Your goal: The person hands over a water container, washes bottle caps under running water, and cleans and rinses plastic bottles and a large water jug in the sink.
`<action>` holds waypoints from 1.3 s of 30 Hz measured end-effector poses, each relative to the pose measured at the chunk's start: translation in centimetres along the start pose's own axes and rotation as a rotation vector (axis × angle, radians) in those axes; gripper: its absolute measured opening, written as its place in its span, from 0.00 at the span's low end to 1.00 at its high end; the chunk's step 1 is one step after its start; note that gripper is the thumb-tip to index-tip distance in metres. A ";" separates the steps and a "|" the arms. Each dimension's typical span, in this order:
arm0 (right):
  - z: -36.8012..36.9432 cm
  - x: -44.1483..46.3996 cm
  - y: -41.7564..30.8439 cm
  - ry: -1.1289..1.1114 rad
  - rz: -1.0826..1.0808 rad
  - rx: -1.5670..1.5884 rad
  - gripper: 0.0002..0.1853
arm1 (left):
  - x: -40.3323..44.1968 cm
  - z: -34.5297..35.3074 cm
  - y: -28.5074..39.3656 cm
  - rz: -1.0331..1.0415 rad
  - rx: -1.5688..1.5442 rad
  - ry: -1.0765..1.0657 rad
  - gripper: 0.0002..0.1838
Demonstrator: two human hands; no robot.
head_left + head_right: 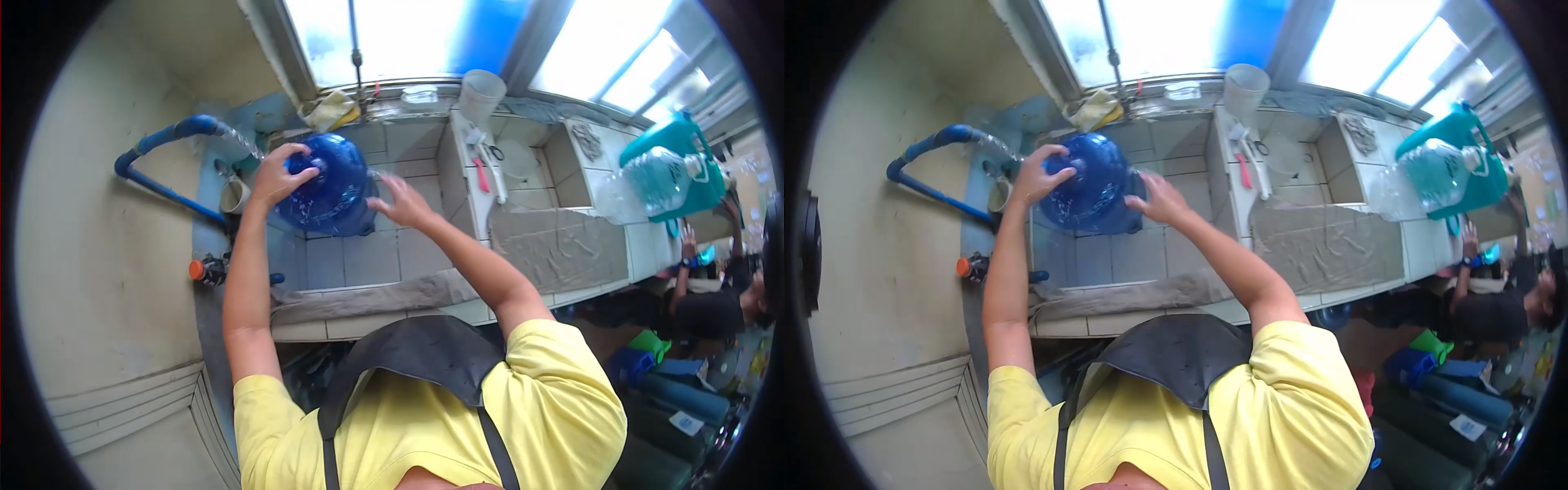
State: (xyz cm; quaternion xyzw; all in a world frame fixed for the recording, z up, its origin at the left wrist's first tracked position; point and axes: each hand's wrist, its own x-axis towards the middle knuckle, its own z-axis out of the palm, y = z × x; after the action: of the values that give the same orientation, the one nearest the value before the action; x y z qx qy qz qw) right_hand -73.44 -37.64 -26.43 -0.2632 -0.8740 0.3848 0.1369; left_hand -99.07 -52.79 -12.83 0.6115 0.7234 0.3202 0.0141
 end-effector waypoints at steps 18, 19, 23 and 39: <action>1.0 -11.6 11.7 -0.214 0.427 -0.047 0.27 | -0.7 1.5 -1.7 -0.486 0.286 0.457 0.22; 0.9 -11.7 11.6 -0.244 0.436 -0.049 0.27 | -0.8 1.6 -1.7 -0.520 0.277 0.440 0.21; 0.9 -11.7 11.7 -0.193 0.397 -0.064 0.26 | -0.8 1.6 -2.4 -0.509 0.284 0.438 0.21; 0.9 -11.7 12.1 -0.262 0.387 -0.051 0.26 | -1.0 1.6 -1.8 -0.500 0.251 0.466 0.20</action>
State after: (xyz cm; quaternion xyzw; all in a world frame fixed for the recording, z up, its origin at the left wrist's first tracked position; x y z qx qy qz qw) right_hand -59.89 -37.95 -36.45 -0.3774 -0.8269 0.4125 -0.0606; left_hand -99.69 -53.06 -15.37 0.3233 0.8680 0.3464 -0.1484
